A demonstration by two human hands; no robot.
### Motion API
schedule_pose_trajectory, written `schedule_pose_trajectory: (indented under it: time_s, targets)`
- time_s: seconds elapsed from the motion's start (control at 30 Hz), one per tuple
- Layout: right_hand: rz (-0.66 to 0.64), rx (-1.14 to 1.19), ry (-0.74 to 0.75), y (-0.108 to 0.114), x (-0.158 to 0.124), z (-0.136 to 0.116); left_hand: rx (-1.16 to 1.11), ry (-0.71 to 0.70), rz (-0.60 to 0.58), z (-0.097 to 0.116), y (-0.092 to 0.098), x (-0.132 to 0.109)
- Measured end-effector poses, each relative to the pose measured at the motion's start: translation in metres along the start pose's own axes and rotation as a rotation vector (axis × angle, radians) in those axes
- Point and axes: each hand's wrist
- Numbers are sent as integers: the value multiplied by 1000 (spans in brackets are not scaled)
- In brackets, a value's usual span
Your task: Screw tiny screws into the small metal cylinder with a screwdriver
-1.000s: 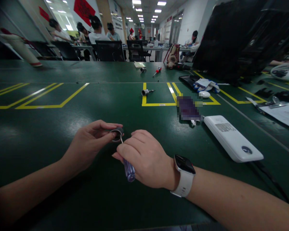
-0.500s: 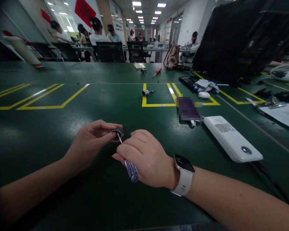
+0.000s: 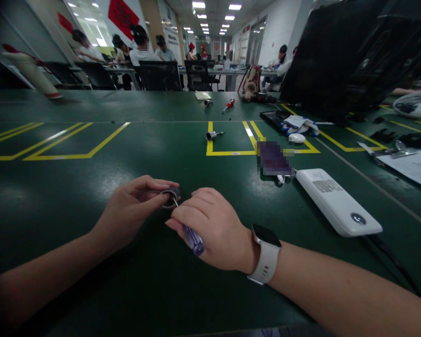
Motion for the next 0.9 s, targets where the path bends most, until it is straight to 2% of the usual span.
schedule_pose_trajectory:
  time_s: [0.3, 0.4, 0.5, 0.57, 0.63, 0.77, 0.9]
  targets:
    - [-9, -50, -3, 0, 0, -3, -19, 11, 9, 1, 0, -1]
    - [-26, -49, -43, 0, 0, -1, -3, 41, -53, 1, 0, -1]
    - [15, 27, -164, 1, 0, 2, 42, 54, -149, -1, 1, 2]
    - [71, 102, -251, 2, 0, 3, 124, -4, -193, -5, 3, 6]
    - [99, 154, -320, 4, 1, 3, 283, -147, -178, -10, 7, 13]
    - [100, 236, -465, 5, 1, 3, 676, -436, -135, -16, 17, 26]
    - [106, 342, -571, 6, 2, 3, 892, -593, -141, -17, 23, 35]
Point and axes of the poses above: each hand's wrist, its own x-axis towards the middle knuckle, its own y-axis out of the back of the hand, z = x × y, and after that the axes turned 7 degrees about z, right-handed
